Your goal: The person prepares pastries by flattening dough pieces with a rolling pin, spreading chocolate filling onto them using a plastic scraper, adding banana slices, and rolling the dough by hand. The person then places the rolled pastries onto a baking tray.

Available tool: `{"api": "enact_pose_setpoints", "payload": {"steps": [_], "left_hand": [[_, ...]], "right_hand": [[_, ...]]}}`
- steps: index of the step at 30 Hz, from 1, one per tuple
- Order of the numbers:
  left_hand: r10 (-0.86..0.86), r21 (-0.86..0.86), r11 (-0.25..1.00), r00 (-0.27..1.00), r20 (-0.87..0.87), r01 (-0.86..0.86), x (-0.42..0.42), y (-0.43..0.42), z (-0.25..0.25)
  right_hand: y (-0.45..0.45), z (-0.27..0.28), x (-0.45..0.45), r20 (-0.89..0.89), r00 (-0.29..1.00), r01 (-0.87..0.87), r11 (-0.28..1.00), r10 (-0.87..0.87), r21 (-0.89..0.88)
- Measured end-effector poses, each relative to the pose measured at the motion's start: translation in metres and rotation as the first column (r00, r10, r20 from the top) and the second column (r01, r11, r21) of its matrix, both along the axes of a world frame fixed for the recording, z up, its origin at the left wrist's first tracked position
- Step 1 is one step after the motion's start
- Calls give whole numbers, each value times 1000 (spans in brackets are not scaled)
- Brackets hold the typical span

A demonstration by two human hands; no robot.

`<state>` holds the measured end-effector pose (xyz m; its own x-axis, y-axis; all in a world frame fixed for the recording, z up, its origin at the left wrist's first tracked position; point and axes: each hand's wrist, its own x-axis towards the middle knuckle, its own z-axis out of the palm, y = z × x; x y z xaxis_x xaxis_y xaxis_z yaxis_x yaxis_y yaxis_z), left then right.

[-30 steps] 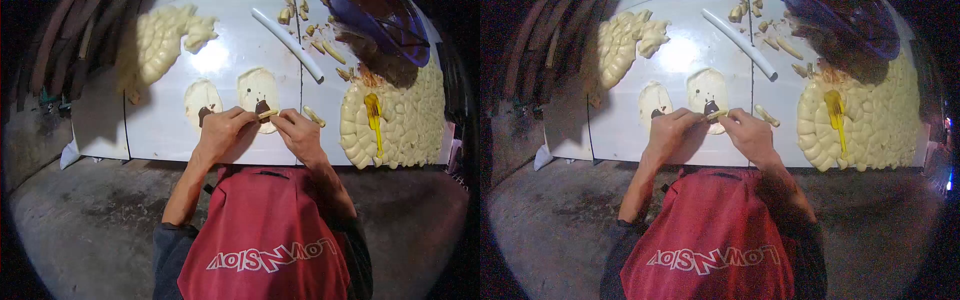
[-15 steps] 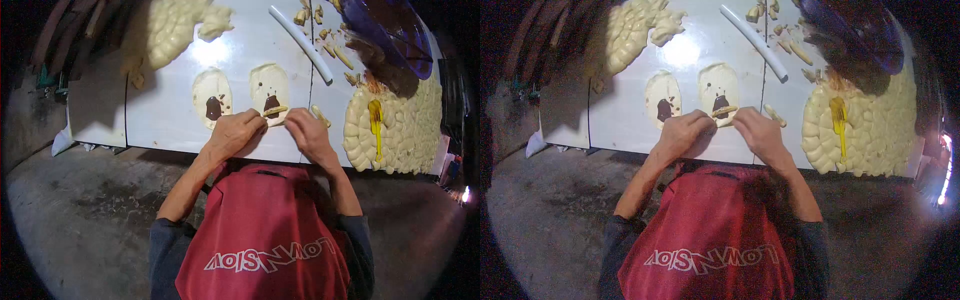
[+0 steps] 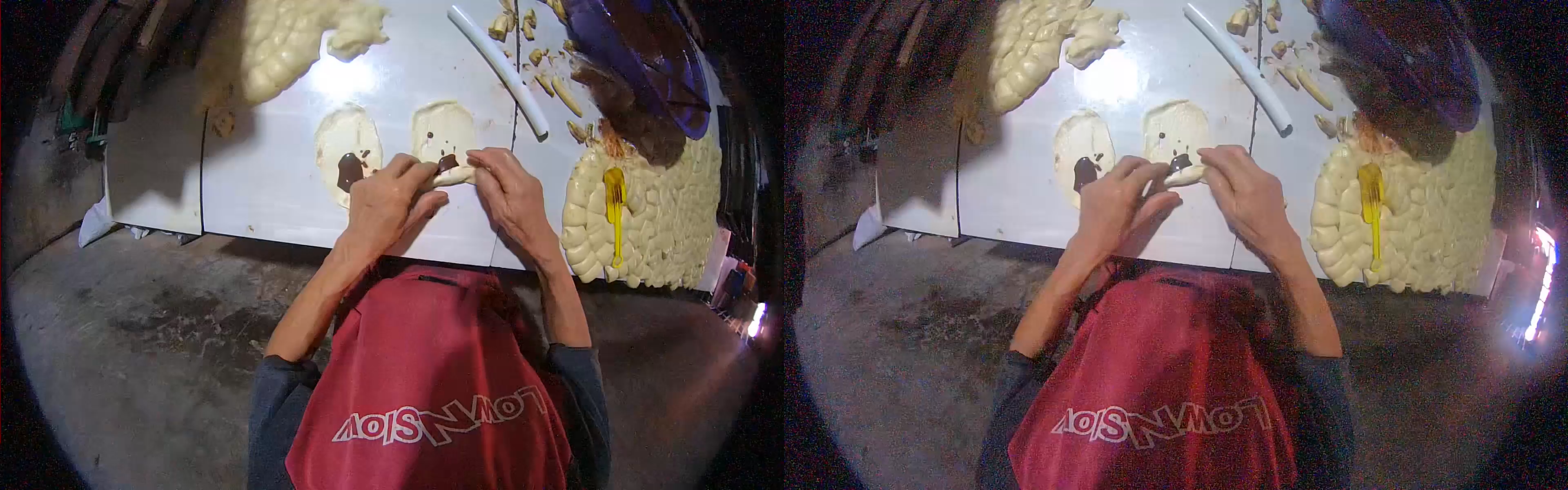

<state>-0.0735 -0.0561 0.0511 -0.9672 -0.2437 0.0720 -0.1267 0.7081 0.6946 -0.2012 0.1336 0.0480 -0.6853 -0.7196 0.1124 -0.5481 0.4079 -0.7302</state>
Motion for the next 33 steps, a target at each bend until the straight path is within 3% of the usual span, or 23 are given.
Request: {"api": "enact_pose_setpoints", "payload": {"steps": [3,8,10,13,20,24,27,29,31,33], "left_hand": [[16,38,999,1000,22,-17,-3,2,-3],[27,60,998,990,137,-35,-9,-15,-3],[75,22,997,983,169,-80,-14,-17,1],[99,12,995,995,-26,-98,-16,-12,1],[-137,-151,980,990,-27,131,-16,-20,-4],[-160,-108,981,987,-3,159,-20,-23,-6],[-183,-123,974,982,54,189,-29,-27,-5],[-228,-170,954,966,119,246,-29,-31,-1],[-223,-114,965,966,135,238,-30,-34,5],[-207,-81,972,966,155,221,-31,-35,10]], "right_hand": [[3,12,1,-45,990,-127,977,137,173],[1,1,-5,-228,934,-216,944,274,250],[-1,0,-8,-221,934,-231,947,279,221],[-5,2,-12,-182,942,-249,950,283,189],[-10,4,-19,-45,967,-233,941,251,246],[-18,8,-21,-141,962,-186,937,235,295],[-23,-2,-17,-168,984,-41,990,64,134],[-16,-2,-19,-184,969,-141,979,166,145],[-11,7,-19,-205,935,-255,949,291,184],[-10,4,-18,-230,937,-221,955,264,196]]}}
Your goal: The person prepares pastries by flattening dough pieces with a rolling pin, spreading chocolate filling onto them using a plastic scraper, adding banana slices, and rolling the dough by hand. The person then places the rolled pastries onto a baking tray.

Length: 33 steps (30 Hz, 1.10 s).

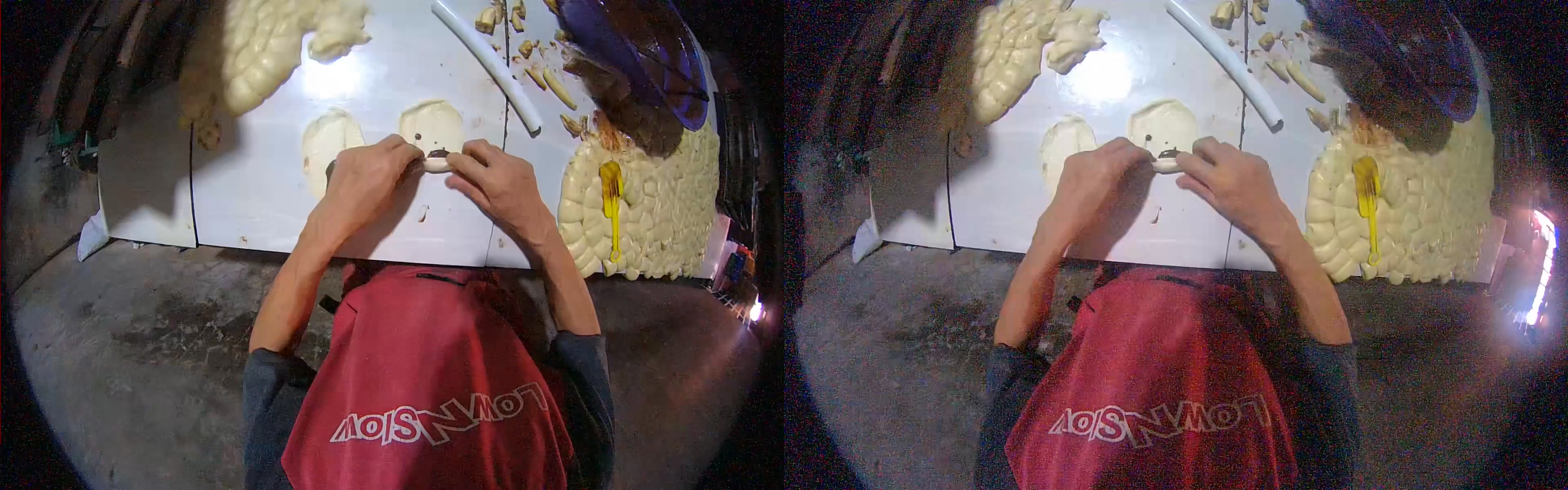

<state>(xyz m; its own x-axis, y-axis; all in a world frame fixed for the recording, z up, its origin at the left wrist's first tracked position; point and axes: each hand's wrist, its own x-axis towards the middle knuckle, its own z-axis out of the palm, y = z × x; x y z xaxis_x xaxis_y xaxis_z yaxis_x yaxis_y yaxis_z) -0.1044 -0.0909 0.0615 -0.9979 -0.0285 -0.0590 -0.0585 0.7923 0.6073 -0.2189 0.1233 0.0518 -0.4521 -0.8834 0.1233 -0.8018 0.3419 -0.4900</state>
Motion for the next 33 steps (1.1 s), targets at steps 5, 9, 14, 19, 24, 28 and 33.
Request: {"api": "enact_pose_setpoints", "payload": {"steps": [5,9,14,19,24,28,33], "left_hand": [[62,15,998,987,147,-65,-10,-6,8],[186,33,981,977,99,-190,-8,-2,9],[129,-109,985,991,-36,-132,3,-3,-1],[42,-156,986,994,-104,-58,4,-10,-8],[147,-140,976,979,-141,-167,7,-11,-15],[75,-150,979,933,-351,-135,4,-12,-7],[-152,-429,901,971,-185,60,-18,-9,-22]], "right_hand": [[-4,-1,-12,87,995,52,998,-55,32],[-12,4,-17,30,976,208,970,-214,129],[-12,-5,-13,14,974,225,974,-225,11],[-6,-9,-11,-81,996,43,999,-46,-31],[-11,-15,-19,-45,983,173,983,-176,-55],[-12,-13,-17,-116,963,207,947,-241,-247],[-23,-4,-22,-180,980,-58,991,79,121]]}}
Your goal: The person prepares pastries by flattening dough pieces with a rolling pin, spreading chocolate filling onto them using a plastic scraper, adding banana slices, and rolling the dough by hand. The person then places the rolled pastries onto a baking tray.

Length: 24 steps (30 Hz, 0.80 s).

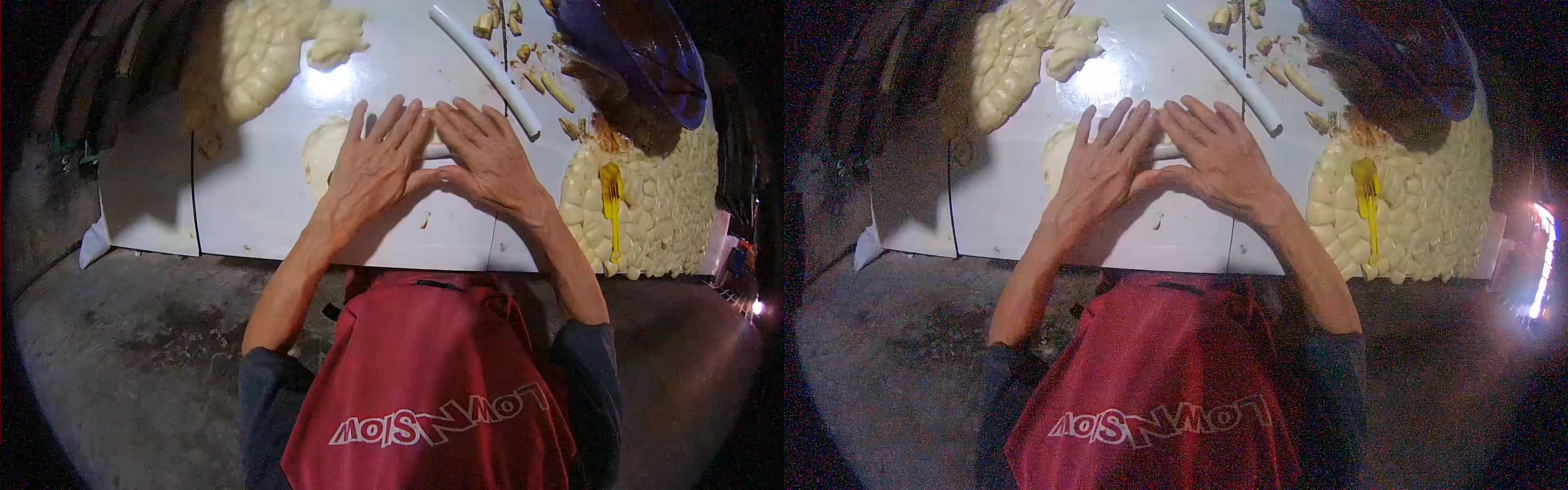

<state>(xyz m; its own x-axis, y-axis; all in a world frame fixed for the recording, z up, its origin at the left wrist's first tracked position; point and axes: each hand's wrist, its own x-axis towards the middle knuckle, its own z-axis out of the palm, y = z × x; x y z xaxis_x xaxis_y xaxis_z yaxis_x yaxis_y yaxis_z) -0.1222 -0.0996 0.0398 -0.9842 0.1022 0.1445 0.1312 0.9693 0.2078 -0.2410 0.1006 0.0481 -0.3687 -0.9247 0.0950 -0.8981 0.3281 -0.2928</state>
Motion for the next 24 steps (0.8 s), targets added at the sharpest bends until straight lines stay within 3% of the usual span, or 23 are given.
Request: {"api": "enact_pose_setpoints", "payload": {"steps": [3,6,9,10,12,16,19,20,23,24], "left_hand": [[8,-14,1000,994,108,-7,-5,-6,-2],[5,-65,998,998,62,-1,-2,-12,4],[-20,-20,1000,1000,12,20,-4,-20,1],[-39,36,999,999,-2,39,-1,-22,7],[-92,193,975,991,-98,110,-1,-25,15],[7,284,959,993,-114,26,-2,-26,-1],[112,242,968,980,-167,-69,3,-24,5],[143,328,942,969,-200,-71,5,-17,10],[16,227,974,981,-191,28,1,-13,3],[55,247,969,983,-177,-10,1,-12,3]], "right_hand": [[4,-14,-12,-112,994,-11,999,17,51],[10,-10,-17,-107,994,7,999,-3,34],[17,-2,-20,83,997,0,995,8,-96],[15,4,-16,60,998,-4,970,20,-243],[13,-7,-14,50,999,-3,976,14,-220],[4,-15,-18,67,991,127,964,-115,-232],[8,-4,-11,58,991,135,957,-124,-255],[7,-1,-9,44,993,114,955,-106,-272],[7,-14,-14,-13,1000,16,979,-19,-204],[4,-11,-18,-32,998,39,983,-45,-178]]}}
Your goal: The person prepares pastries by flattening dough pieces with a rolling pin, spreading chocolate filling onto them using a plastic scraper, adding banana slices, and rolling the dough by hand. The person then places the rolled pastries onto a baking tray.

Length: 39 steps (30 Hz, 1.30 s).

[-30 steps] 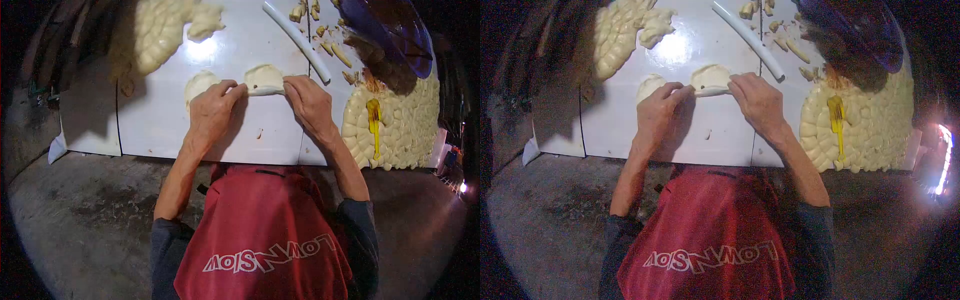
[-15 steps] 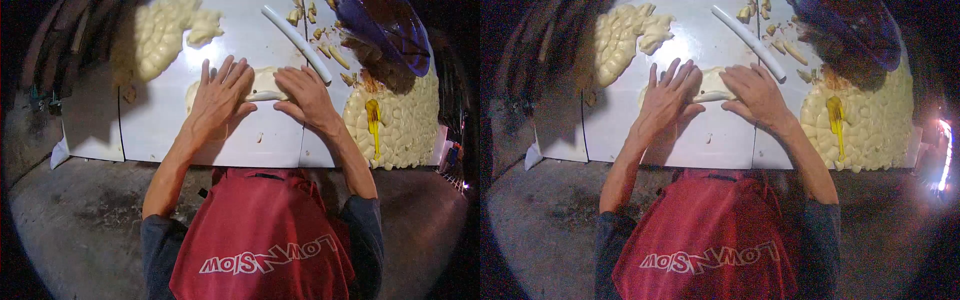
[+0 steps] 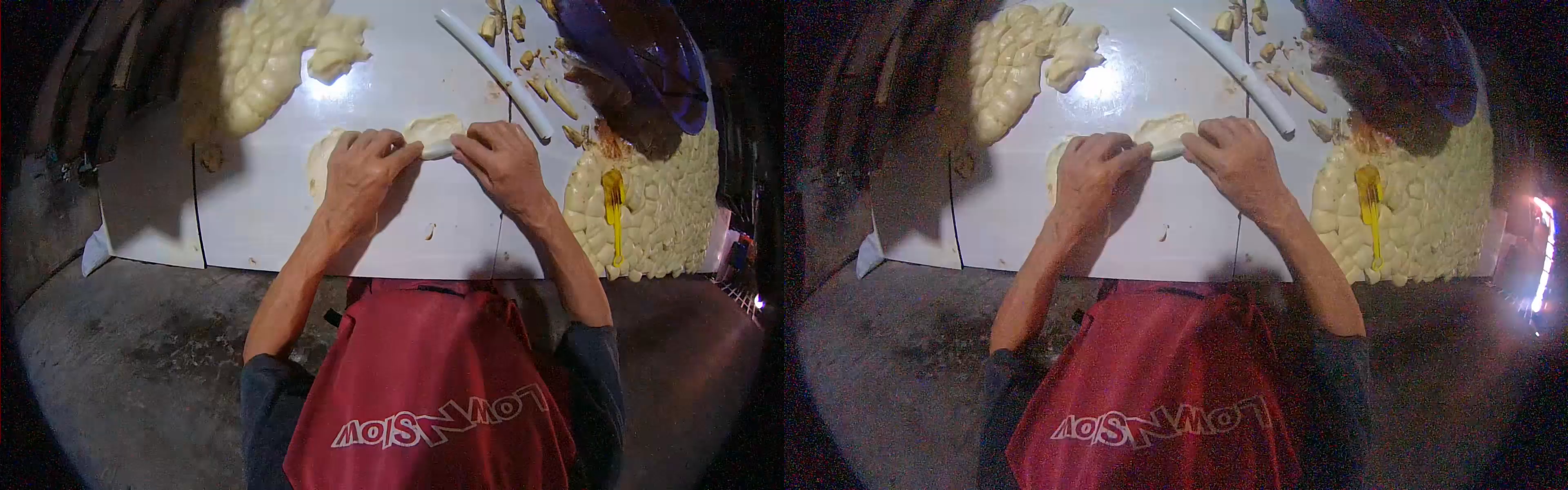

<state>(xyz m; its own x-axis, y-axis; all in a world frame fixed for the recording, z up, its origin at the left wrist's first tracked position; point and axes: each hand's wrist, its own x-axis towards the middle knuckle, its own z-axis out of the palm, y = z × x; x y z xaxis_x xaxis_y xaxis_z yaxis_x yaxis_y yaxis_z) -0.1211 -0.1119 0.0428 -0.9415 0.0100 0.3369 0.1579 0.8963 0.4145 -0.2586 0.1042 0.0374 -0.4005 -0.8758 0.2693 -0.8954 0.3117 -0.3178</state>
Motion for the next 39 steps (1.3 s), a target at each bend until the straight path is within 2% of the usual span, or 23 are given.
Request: {"api": "enact_pose_setpoints", "payload": {"steps": [2,4,7,9,11,13,15,17,20,21,23,25,27,28,29,31,32,35,39], "left_hand": [[64,39,997,998,26,-65,-3,-1,1],[15,51,999,1000,-2,-15,0,-3,8],[-5,37,999,1000,26,4,-1,1,12],[44,25,999,997,59,-45,-11,0,1],[59,49,997,998,15,-60,-15,-4,6],[70,97,993,997,-14,-68,-10,-2,18],[-22,31,999,999,-37,23,-10,0,12],[40,-3,999,999,-5,-40,-17,1,-7],[179,86,980,984,2,-178,-27,-3,0],[177,56,983,983,-41,-174,-28,-5,1],[95,73,993,995,15,-96,-22,-2,10],[97,56,994,994,40,-99,-26,0,-2],[112,17,993,991,72,-114,-34,-2,-2],[150,36,988,985,82,-153,-37,-3,-4],[188,54,980,977,97,-194,-40,-3,-6],[139,91,985,987,76,-145,-37,-6,4],[120,105,987,991,60,-126,-34,-8,8],[45,78,996,995,83,-52,-37,-5,-1],[55,51,997,993,104,-61,-54,-9,2]], "right_hand": [[-1,1,-3,16,1000,25,999,-24,-43],[0,10,0,80,997,29,995,-21,-95],[-1,0,-1,-1,997,-76,995,76,-68],[-7,1,-9,21,1000,-7,999,7,-36],[-10,3,-12,8,999,46,994,-45,-103],[-7,9,-8,-3,1000,6,993,-7,-117],[-6,8,-6,1,1000,-7,997,7,-83],[-8,0,-12,8,1000,19,1000,-19,1],[-12,-2,-17,10,996,84,994,-83,-73],[-12,-1,-16,9,996,93,991,-93,-92],[-10,3,-14,-23,1000,12,997,-14,-75],[-10,-5,-13,-65,997,-33,999,31,-28],[-18,-6,-20,-75,996,50,999,-52,-19],[-22,-1,-22,-23,996,88,996,-88,22],[-21,1,-21,-25,996,87,996,-87,-10],[-21,4,-18,-27,996,79,994,-82,-79],[-20,10,-13,3,1000,25,997,-25,-68],[-21,-5,-13,-81,997,-9,998,5,-58],[-36,3,-28,34,998,53,998,-54,13]]}}
